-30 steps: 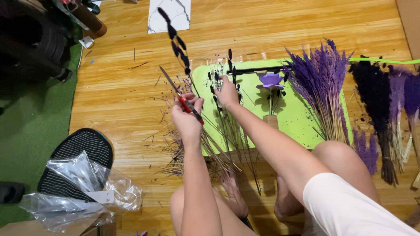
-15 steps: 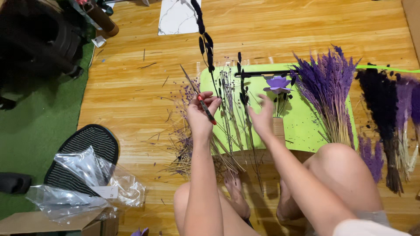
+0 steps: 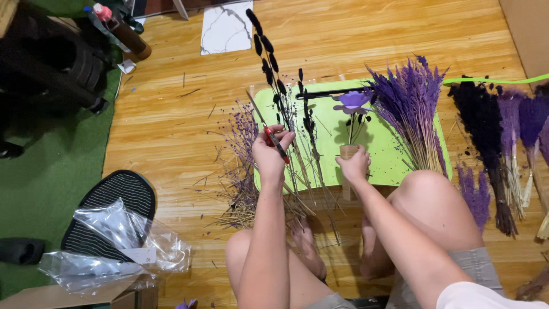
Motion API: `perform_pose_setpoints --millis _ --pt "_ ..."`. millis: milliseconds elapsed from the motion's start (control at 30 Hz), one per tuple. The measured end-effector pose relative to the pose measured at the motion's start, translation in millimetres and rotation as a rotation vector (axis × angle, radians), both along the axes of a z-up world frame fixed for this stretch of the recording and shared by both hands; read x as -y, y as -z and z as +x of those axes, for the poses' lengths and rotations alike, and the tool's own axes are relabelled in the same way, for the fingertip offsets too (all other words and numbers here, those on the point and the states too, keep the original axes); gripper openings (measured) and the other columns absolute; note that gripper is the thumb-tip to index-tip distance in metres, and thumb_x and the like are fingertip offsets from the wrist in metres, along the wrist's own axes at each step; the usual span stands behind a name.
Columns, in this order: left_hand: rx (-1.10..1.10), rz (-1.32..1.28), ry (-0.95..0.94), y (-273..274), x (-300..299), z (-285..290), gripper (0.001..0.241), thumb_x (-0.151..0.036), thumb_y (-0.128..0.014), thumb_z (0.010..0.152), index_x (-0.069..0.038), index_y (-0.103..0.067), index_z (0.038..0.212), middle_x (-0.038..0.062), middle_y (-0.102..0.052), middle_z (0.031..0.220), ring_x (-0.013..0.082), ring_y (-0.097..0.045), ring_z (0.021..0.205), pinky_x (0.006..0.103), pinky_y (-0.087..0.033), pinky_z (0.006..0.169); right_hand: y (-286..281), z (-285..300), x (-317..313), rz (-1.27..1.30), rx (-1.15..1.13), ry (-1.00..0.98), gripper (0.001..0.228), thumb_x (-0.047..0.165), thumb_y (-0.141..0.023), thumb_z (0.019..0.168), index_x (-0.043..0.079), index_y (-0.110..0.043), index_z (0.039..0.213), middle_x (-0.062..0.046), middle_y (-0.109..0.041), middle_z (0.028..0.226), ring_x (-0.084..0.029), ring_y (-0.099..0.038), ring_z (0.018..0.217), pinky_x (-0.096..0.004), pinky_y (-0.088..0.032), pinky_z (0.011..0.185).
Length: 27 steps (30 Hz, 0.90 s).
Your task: The person trims dried floral stems with shears and inserts them into a central cardboard base around a large purple paper flower.
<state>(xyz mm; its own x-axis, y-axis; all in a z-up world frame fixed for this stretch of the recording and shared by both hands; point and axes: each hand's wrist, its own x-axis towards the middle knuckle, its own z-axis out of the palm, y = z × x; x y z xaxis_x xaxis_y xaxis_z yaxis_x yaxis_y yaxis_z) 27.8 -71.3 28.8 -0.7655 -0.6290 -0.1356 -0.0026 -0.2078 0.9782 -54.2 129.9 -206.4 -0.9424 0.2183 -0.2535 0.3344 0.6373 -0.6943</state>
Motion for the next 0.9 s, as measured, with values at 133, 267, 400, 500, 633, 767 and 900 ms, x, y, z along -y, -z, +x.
perform_pose_setpoints --millis 133,267,400,500,633,767,900 --pt "-0.050 0.055 0.006 9 0 0 0.044 -0.005 -0.094 0.074 -0.002 -0.071 0.112 0.012 -0.075 0.093 0.0158 -0.072 0.092 0.0264 -0.058 0.085 -90 29 13 -0.203 -0.133 -0.054 0.089 0.007 -0.092 0.072 -0.006 -0.047 0.148 -0.033 -0.053 0.135 -0.050 -0.049 0.131 -0.062 -0.040 0.109" --pt "-0.054 0.213 0.019 3 -14 3 0.048 -0.007 -0.093 0.075 -0.003 -0.068 0.116 0.012 -0.074 0.094 0.0182 -0.072 0.088 0.0230 -0.055 0.074 -156 45 20 -0.401 -0.319 -0.171 0.084 0.006 -0.094 0.065 -0.006 -0.054 0.138 -0.032 -0.052 0.125 -0.054 -0.051 0.128 -0.062 -0.040 0.112" --pt "-0.187 0.282 0.073 1 -42 -6 0.046 -0.007 -0.093 0.074 -0.007 -0.068 0.113 0.008 -0.074 0.093 0.0165 -0.071 0.087 0.0229 -0.049 0.075 -217 65 17 -0.482 -0.386 -0.259 0.070 0.003 -0.092 0.072 0.000 -0.057 0.133 -0.026 -0.051 0.126 -0.049 -0.050 0.131 -0.060 -0.036 0.118" --pt "-0.208 0.258 0.091 -10 -59 -5 0.043 -0.009 -0.092 0.076 -0.007 -0.068 0.111 0.008 -0.073 0.095 0.0181 -0.069 0.091 0.0297 -0.050 0.087 -256 79 20 -0.450 -0.427 -0.274 0.065 0.001 -0.089 0.076 -0.010 -0.052 0.128 -0.034 -0.049 0.128 -0.054 -0.050 0.130 -0.064 -0.033 0.119" --pt "-0.310 0.227 0.064 -16 -75 -5 0.044 -0.012 -0.095 0.072 -0.004 -0.070 0.107 0.007 -0.073 0.092 0.0152 -0.069 0.092 0.0303 -0.050 0.093 -149 61 14 -0.346 -0.371 -0.226 0.071 0.014 -0.095 0.073 -0.011 -0.056 0.126 -0.034 -0.060 0.119 -0.055 -0.057 0.123 -0.063 -0.042 0.112" --pt "-0.272 0.193 0.163 -5 -76 -7 0.038 -0.010 -0.089 0.080 -0.006 -0.068 0.111 0.012 -0.072 0.099 0.0257 -0.067 0.099 0.0406 -0.045 0.104 -202 70 15 -0.371 -0.534 -0.301 0.052 0.004 -0.089 0.080 -0.013 -0.059 0.119 -0.034 -0.066 0.108 -0.057 -0.064 0.110 -0.062 -0.049 0.102" --pt "-0.226 0.199 0.183 11 -77 -14 0.036 -0.009 -0.089 0.081 -0.007 -0.069 0.111 0.012 -0.072 0.099 0.0255 -0.067 0.098 0.0424 -0.044 0.104 -192 63 13 -0.379 -0.553 -0.306 0.049 0.003 -0.089 0.080 -0.013 -0.060 0.117 -0.033 -0.066 0.104 -0.055 -0.064 0.107 -0.062 -0.049 0.100"
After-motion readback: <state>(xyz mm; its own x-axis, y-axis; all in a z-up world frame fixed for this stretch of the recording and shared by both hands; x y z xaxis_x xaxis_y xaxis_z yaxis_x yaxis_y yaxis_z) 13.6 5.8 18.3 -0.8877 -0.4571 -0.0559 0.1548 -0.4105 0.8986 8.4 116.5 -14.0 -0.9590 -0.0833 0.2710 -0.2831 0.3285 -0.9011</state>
